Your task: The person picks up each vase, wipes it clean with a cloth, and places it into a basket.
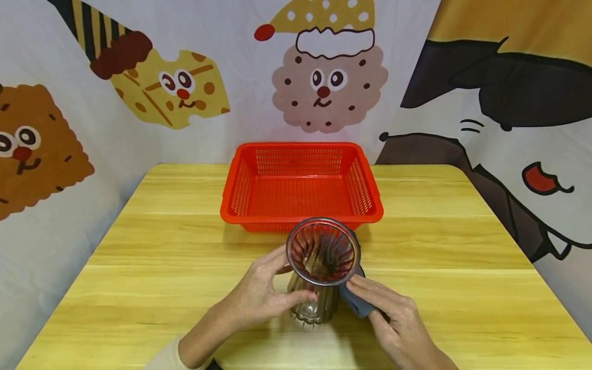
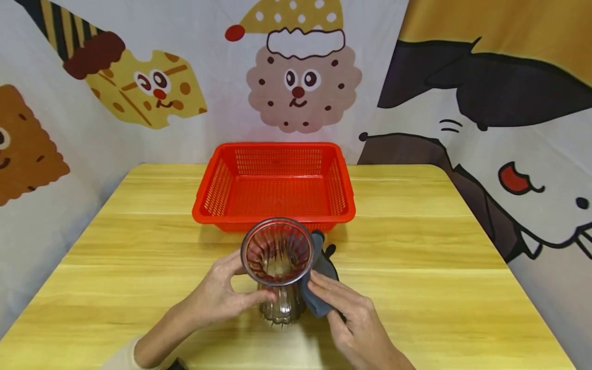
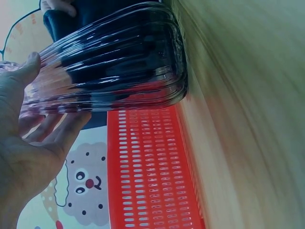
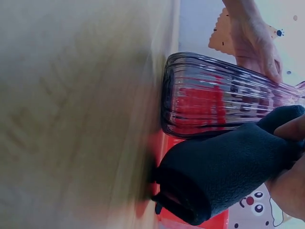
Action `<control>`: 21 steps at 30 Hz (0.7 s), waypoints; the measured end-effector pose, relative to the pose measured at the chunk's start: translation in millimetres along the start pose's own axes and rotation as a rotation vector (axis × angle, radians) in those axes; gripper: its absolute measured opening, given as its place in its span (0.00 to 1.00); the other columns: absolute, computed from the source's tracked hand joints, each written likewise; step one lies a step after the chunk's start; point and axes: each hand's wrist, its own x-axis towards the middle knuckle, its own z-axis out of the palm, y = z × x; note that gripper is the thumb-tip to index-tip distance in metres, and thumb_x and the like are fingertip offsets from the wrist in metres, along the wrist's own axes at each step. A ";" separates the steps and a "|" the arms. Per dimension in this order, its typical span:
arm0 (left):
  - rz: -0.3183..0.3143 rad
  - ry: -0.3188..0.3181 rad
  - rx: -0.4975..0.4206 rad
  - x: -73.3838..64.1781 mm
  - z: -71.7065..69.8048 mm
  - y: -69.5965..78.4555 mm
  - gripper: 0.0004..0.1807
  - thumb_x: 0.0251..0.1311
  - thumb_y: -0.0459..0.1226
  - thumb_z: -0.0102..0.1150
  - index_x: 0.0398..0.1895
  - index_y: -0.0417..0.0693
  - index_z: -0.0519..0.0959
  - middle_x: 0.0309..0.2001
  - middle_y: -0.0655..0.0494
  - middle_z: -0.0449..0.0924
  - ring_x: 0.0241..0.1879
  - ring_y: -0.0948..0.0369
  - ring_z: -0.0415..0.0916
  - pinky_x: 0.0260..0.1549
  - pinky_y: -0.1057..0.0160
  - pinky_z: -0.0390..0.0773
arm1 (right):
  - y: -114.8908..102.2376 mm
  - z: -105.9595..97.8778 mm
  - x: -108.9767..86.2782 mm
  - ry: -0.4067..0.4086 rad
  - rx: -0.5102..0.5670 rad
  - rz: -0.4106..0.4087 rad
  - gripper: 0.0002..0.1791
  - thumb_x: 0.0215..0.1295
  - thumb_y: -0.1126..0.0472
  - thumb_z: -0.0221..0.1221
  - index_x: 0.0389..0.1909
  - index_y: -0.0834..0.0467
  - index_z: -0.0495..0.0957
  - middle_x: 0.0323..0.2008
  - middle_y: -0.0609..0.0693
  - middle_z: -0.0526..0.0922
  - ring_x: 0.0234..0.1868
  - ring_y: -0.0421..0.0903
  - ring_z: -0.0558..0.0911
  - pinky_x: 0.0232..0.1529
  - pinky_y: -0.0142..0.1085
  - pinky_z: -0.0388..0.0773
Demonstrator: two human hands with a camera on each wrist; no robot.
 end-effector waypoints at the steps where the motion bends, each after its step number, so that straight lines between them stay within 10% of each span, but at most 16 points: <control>1: -0.003 0.000 -0.001 -0.1 -0.2 0.1 0.40 0.50 0.35 0.80 0.69 0.43 0.73 0.70 0.50 0.70 0.65 0.51 0.72 0.52 0.61 0.82 | -0.7 -0.5 -0.3 -0.010 -0.019 0.017 0.34 0.50 0.86 0.55 0.58 0.59 0.84 0.59 0.54 0.82 0.62 0.45 0.79 0.65 0.28 0.69; 16: -0.015 0.008 -0.011 -1.0 0.5 -1.2 0.42 0.49 0.35 0.80 0.69 0.43 0.72 0.70 0.50 0.70 0.65 0.50 0.72 0.51 0.60 0.83 | 5.7 1.2 -4.5 -0.108 -0.144 0.006 0.35 0.47 0.84 0.57 0.58 0.59 0.84 0.59 0.52 0.82 0.58 0.52 0.82 0.64 0.23 0.66; 21: -0.018 0.009 -0.009 -0.7 1.3 -1.2 0.41 0.49 0.35 0.80 0.69 0.43 0.73 0.70 0.50 0.70 0.66 0.50 0.71 0.52 0.60 0.82 | 7.0 -1.3 -5.8 -0.194 -0.187 0.065 0.32 0.49 0.82 0.60 0.57 0.57 0.84 0.59 0.49 0.81 0.58 0.49 0.82 0.56 0.33 0.80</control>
